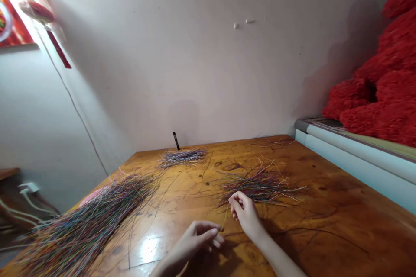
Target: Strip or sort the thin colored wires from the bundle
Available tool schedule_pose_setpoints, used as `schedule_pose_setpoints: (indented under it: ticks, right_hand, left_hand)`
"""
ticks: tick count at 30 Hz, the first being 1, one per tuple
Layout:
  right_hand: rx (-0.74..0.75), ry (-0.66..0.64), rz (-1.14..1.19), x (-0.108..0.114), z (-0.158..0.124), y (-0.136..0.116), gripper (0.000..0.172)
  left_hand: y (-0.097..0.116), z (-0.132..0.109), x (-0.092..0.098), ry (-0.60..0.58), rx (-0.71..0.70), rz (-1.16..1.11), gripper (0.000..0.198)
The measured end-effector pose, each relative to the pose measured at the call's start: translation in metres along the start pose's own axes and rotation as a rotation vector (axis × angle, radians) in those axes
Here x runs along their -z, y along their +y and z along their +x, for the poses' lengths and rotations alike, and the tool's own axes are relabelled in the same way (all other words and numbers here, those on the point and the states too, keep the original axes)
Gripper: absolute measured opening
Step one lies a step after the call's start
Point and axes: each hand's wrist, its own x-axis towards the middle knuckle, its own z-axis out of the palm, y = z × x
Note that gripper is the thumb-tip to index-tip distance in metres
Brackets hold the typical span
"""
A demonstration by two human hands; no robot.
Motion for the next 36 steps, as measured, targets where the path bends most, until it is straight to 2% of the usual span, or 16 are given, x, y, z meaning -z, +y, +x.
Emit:
schedule_pose_setpoints:
  ticks: [4, 11, 16, 18, 21, 25, 28, 30, 33, 36]
  right_hand:
    - [0.000, 0.004, 0.040, -0.001, 0.000, -0.001, 0.038]
    - [-0.007, 0.047, 0.045, -0.001, 0.001, 0.001, 0.039]
    - [-0.016, 0.077, 0.026, 0.001, 0.002, 0.003, 0.040]
    - [-0.026, 0.097, 0.005, 0.003, 0.003, 0.006, 0.040]
    - [-0.007, 0.136, -0.059, 0.005, 0.005, 0.012, 0.036]
    - [0.107, 0.140, -0.259, 0.007, 0.005, 0.018, 0.021]
    - [0.157, 0.077, -0.418, 0.006, 0.002, 0.017, 0.013]
    - [0.190, 0.039, -0.481, 0.005, 0.000, 0.017, 0.012]
    - [0.213, -0.017, -0.523, 0.004, -0.003, 0.020, 0.017]
    - [0.201, -0.069, -0.536, 0.004, -0.003, 0.026, 0.025]
  left_hand:
    - [-0.005, 0.002, 0.001, -0.064, 0.048, -0.113, 0.044]
    - [-0.002, 0.005, 0.013, 0.148, 0.027, 0.110, 0.042]
    - [-0.002, 0.003, 0.023, 0.160, 0.007, 0.228, 0.042]
    - [-0.003, 0.004, 0.027, 0.207, -0.023, 0.264, 0.042]
    - [0.002, 0.004, 0.039, 0.422, -0.130, 0.363, 0.040]
    - [0.016, -0.010, 0.080, 0.845, -0.287, 0.516, 0.036]
    - [0.022, -0.027, 0.119, 1.239, -0.272, 0.641, 0.032]
    - [0.017, -0.035, 0.140, 1.441, -0.225, 0.689, 0.028]
    - [0.002, -0.039, 0.159, 1.613, -0.140, 0.685, 0.025]
    - [-0.014, -0.037, 0.163, 1.672, -0.126, 0.711, 0.029]
